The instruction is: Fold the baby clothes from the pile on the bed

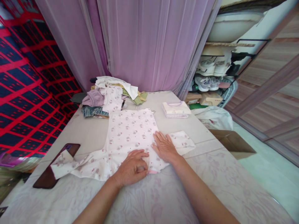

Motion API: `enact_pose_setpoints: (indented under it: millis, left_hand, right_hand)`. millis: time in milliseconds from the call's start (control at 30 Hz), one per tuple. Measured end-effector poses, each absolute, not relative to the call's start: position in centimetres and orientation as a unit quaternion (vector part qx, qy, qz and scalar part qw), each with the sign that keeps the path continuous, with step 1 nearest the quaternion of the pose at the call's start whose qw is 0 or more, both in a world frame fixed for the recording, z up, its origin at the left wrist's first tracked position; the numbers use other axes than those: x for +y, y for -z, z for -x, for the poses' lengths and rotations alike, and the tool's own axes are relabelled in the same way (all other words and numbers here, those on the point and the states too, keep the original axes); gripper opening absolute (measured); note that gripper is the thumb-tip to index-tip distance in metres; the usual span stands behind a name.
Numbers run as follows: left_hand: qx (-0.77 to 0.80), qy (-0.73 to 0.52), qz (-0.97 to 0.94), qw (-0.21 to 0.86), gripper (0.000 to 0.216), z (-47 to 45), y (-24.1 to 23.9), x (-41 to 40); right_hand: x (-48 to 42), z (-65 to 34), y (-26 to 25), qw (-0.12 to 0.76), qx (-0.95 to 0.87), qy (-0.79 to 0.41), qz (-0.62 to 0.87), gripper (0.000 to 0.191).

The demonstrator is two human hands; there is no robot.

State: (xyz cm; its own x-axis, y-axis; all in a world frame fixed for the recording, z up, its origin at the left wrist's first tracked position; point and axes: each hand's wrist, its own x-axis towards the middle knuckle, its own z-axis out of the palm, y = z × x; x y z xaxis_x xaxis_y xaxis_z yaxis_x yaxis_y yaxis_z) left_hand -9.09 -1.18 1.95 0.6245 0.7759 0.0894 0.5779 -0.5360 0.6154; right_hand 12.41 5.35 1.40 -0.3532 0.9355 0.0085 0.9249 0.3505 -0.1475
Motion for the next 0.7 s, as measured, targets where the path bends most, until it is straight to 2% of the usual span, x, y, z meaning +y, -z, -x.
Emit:
enact_pose_setpoints:
  millis: [100,400,567,700]
  left_hand:
    - [0.393,-0.188,-0.854,0.285,0.017,9.2,-1.8,-1.1]
    - [0.398,-0.2,-0.841,0.305,0.017,9.3,-1.6,-1.0]
    - [0.394,-0.213,-0.833,0.325,0.015,9.5,-1.3,-0.9]
    - [0.391,-0.221,-0.825,0.343,0.014,9.6,-1.2,-0.8]
  right_hand:
    - [5.1,-11.9,-0.7,0.018,-0.815,-0.088,0.573,0.062]
    - [3.1,-12.0,-0.7,0.027,-0.77,-0.079,0.632,0.057]
    - [3.1,-12.7,-3.1,0.025,-0.762,-0.057,0.645,0.041]
    - [5.3,-14.6,-5.8,0.031,-0.722,-0.027,0.69,0.041]
